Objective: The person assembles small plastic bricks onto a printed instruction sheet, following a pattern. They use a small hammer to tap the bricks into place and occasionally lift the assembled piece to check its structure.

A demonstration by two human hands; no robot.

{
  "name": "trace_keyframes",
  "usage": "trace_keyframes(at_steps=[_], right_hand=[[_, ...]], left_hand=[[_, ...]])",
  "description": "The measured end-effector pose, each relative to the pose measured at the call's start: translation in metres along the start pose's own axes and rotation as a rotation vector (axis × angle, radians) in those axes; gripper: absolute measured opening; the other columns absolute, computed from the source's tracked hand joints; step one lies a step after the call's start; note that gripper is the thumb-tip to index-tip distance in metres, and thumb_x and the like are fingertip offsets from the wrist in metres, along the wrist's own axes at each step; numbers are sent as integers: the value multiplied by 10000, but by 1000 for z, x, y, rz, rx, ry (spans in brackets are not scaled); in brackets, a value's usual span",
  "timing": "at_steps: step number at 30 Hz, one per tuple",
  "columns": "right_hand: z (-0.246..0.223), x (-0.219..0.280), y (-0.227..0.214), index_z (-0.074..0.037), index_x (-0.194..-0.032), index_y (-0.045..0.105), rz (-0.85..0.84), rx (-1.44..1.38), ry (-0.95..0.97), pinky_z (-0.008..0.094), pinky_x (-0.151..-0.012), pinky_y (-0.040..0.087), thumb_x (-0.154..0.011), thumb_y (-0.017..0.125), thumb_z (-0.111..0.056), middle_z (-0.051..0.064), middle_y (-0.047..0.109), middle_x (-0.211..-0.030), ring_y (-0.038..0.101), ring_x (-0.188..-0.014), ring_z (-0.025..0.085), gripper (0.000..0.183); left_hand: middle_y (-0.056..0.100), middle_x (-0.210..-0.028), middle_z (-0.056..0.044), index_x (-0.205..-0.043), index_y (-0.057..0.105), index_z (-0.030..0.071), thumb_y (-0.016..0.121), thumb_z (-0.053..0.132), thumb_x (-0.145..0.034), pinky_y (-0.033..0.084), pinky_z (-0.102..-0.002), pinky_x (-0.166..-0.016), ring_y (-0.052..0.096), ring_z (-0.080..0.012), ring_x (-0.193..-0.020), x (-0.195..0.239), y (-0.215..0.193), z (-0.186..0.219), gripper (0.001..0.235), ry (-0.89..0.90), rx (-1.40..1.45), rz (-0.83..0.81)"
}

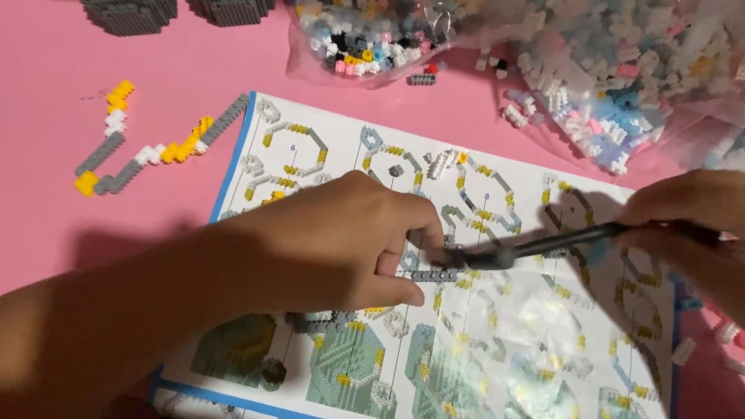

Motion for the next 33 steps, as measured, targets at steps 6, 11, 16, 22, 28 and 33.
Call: trace_keyframes(at_steps=[6,11,16,22,28,33], right_hand=[[3,-3,12,-105,-1013,837,-52,-10,27,298,-540,507,-844,870,-147,24,800,-814,709,-599,139,177],[-13,-4,4,-38,-962,821,7,-155,-9,272,-658,564,-838,855,-76,58,802,-923,706,-718,144,134],[-15,-3,4,-112,-1004,834,34,-58,-13,278,-716,541,-889,867,-127,0,797,-931,709,-732,137,121],[16,15,-6,45,-1084,664,287,-660,107,214,-751,501,-949,781,-20,172,717,-1108,676,-906,163,189],[-9,-3,-10,-40,-1130,804,158,-320,60,240,-618,506,-924,824,-116,63,771,-964,625,-637,94,221],[3,-2,13,-137,-1055,818,121,-123,103,330,-616,440,-885,787,-177,2,731,-834,561,-601,149,178]], left_hand=[[744,-756,-4,-1264,699,154,828,324,-893,490,-362,-614,688,-189,-674,-5,3,-4,428,85,-14,43],[763,-791,-8,-1269,700,168,811,329,-901,503,-355,-634,713,-181,-708,-2,2,-2,417,38,-5,14],[736,-768,-14,-1229,695,152,815,348,-906,485,-360,-609,692,-193,-691,-4,3,-2,396,96,-27,25],[721,-891,5,-1249,671,174,798,419,-881,493,-332,-648,670,-158,-767,0,-5,-3,460,2,14,-22],[653,-888,-39,-1103,627,131,527,240,-1041,437,-339,-649,601,-164,-730,11,-14,16,160,-64,145,-57],[651,-1286,-119,-1320,556,112,504,374,-1037,450,-467,-901,617,-286,-1100,37,-2,38,389,-83,-110,-72]])
Point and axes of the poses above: each hand's wrist, its own x-axis away from the middle knuckle, its own y-axis out of the palm, z = x × y, the point moved 9 cm from there along -x, towards the middle knuckle
